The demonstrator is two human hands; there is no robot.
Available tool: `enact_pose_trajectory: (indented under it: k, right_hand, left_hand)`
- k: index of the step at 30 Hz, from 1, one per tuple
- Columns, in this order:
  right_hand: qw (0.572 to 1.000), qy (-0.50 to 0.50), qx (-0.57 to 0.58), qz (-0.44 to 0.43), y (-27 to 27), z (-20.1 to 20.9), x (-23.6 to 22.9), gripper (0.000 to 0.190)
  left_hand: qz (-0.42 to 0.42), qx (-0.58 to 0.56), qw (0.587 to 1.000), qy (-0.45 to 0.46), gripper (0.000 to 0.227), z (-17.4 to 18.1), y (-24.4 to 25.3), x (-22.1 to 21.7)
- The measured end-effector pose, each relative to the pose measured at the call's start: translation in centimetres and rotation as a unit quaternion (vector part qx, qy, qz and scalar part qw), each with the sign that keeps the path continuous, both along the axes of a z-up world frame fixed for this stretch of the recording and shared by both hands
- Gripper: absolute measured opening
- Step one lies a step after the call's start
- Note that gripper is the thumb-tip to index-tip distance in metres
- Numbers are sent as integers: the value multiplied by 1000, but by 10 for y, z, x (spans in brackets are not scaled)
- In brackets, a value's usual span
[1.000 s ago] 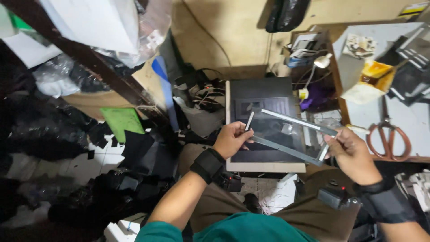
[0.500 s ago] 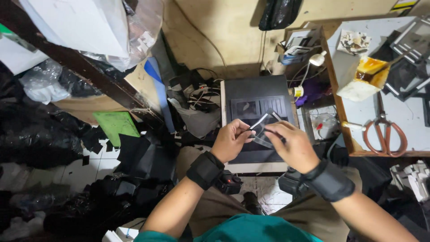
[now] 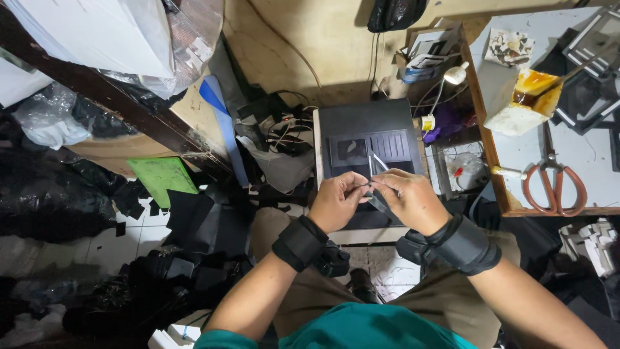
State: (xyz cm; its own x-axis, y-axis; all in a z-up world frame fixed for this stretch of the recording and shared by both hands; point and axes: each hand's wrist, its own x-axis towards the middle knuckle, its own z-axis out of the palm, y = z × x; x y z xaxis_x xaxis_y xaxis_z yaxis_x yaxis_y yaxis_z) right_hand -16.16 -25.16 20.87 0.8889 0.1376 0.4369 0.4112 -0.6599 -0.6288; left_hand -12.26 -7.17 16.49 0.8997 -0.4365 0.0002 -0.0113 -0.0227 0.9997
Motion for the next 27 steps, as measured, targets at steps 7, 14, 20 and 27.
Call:
enact_pose_trajectory:
  k: [7,14,20,27]
  right_hand:
    - [1000,9,-17,10,-5,-6,-1,11]
    - [1000,-6,-14,4,-2,-12,-2,8]
    - [998,-45,-32,-34,-1,-20,-5,6]
    - [998,-40,-10,-46,-4,-20,-4,8]
  left_hand:
    - [2,-8,1000,1,11,9,-3,-3]
    - [1,9,1000,-19,9,6,-1,3]
    - [8,51,998,-47,9,18,-2,2]
    - [27,51,997,-47,8,11,-5,2]
